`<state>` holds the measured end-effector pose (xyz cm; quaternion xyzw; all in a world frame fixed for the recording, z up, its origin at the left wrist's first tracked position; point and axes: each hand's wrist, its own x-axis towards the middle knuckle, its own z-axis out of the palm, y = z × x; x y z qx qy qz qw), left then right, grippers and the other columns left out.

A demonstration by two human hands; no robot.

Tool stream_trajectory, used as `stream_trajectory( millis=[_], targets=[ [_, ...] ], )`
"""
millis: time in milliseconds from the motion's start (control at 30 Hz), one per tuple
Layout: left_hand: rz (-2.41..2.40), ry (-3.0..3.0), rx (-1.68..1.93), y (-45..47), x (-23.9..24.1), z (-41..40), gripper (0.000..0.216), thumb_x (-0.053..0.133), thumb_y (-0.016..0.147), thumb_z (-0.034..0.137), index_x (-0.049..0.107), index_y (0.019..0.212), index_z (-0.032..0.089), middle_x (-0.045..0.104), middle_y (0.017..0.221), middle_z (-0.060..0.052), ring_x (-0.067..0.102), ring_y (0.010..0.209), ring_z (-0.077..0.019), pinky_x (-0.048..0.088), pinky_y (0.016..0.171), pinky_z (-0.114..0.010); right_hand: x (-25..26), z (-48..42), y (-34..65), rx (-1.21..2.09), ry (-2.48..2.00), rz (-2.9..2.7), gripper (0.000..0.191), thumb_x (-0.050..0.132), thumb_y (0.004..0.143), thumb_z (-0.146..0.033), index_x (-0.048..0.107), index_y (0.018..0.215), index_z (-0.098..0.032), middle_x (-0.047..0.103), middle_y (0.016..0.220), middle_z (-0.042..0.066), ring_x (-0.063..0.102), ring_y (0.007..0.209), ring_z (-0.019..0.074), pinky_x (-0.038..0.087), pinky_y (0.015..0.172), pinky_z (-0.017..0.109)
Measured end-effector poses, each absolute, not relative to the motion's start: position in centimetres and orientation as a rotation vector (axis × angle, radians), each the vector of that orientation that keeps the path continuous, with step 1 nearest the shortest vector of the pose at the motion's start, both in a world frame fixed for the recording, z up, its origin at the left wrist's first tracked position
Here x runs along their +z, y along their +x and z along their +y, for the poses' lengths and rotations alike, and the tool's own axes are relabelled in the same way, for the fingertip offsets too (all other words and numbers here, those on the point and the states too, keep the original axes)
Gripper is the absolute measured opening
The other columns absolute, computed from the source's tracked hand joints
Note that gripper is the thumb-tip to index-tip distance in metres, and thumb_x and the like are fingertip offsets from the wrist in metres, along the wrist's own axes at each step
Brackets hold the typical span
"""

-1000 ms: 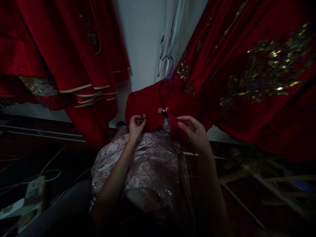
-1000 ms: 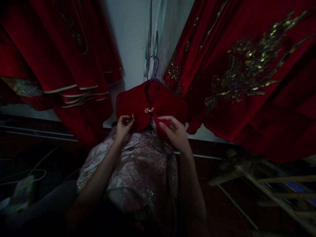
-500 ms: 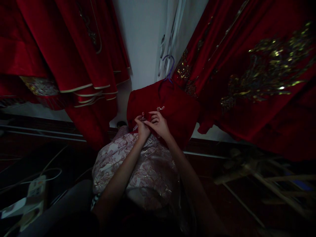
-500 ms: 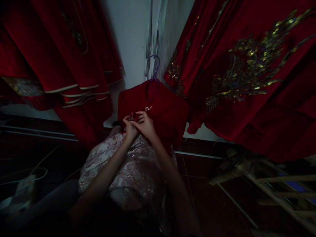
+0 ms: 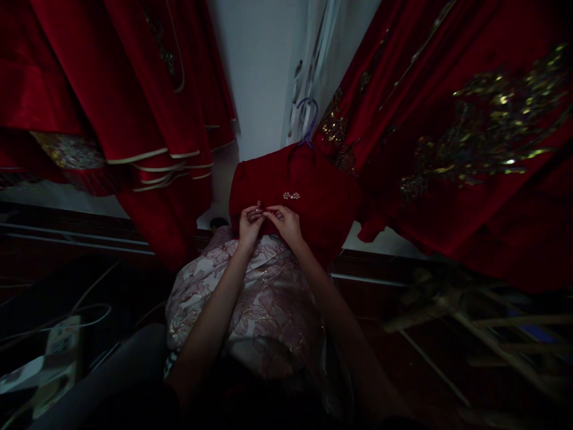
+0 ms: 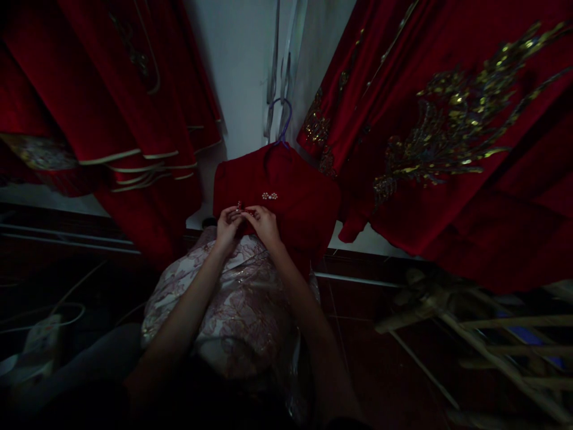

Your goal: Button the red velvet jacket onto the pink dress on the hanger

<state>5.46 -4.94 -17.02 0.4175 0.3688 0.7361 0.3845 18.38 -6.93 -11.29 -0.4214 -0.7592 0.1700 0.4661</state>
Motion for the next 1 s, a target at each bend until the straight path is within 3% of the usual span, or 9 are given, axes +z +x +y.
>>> stream_trajectory(
  millis=[100, 200, 367, 567, 1000],
  targets=[
    [0.920, 1.044, 1.894, 5.4, -16.7, -5.0, 0.039, 0.071, 0.064, 0.024, 0.055, 0.099, 0.018, 0.065, 0.098, -0.005, 0.063, 0.087, -0.0121, 0.050, 0.088, -0.030, -11.0, -6.7, 18.2, 0.300, -1.012, -1.980, 0.031, 0.044, 0.093, -0.028, 0.057, 0.118, -0.018, 0.062, 0.107, 0.011, 0.061, 0.093, 0.0176, 0.048, 0.087, 0.032],
    [0.897, 1.017, 1.865, 5.3, -16.5, -5.1, 0.036, 0.068, 0.067, 0.023, 0.059, 0.101, 0.017, 0.066, 0.098, -0.006, 0.064, 0.089, -0.0130, 0.050, 0.089, -0.031, -10.6, -6.4, 18.0, 0.315, -1.037, -2.051, 0.036, 0.044, 0.090, -0.022, 0.046, 0.126, -0.018, 0.060, 0.101, 0.009, 0.060, 0.091, 0.0176, 0.048, 0.084, 0.032],
    [0.939, 1.023, 1.849, 5.4, -16.5, -5.3, 0.030, 0.063, 0.072, 0.026, 0.062, 0.100, 0.017, 0.067, 0.104, -0.008, 0.065, 0.091, -0.0143, 0.051, 0.087, -0.031, -9.6, -5.9, 17.7, 0.397, -1.053, -2.069, 0.031, 0.048, 0.087, -0.022, 0.041, 0.117, -0.019, 0.058, 0.086, 0.002, 0.060, 0.075, 0.0153, 0.048, 0.072, 0.027],
    [1.007, 1.054, 1.904, 5.3, -16.0, -5.5, 0.028, 0.065, 0.074, 0.035, 0.065, 0.094, 0.015, 0.069, 0.100, -0.009, 0.066, 0.091, -0.0166, 0.052, 0.087, -0.033, -9.3, -5.9, 16.9, 0.300, -1.058, -2.031, 0.028, 0.045, 0.088, -0.021, 0.042, 0.116, -0.019, 0.058, 0.088, 0.004, 0.060, 0.079, 0.0168, 0.048, 0.074, 0.030],
    [1.085, 1.097, 1.908, 5.0, -15.2, -6.4, 0.025, 0.067, 0.073, 0.030, 0.069, 0.091, 0.012, 0.072, 0.093, -0.010, 0.068, 0.086, -0.0184, 0.053, 0.086, -0.036, -9.4, -6.3, 16.8, 0.262, -1.093, -2.019, 0.025, 0.046, 0.088, -0.021, 0.045, 0.113, -0.021, 0.058, 0.088, 0.004, 0.058, 0.079, 0.0170, 0.048, 0.074, 0.029]
  ],
)
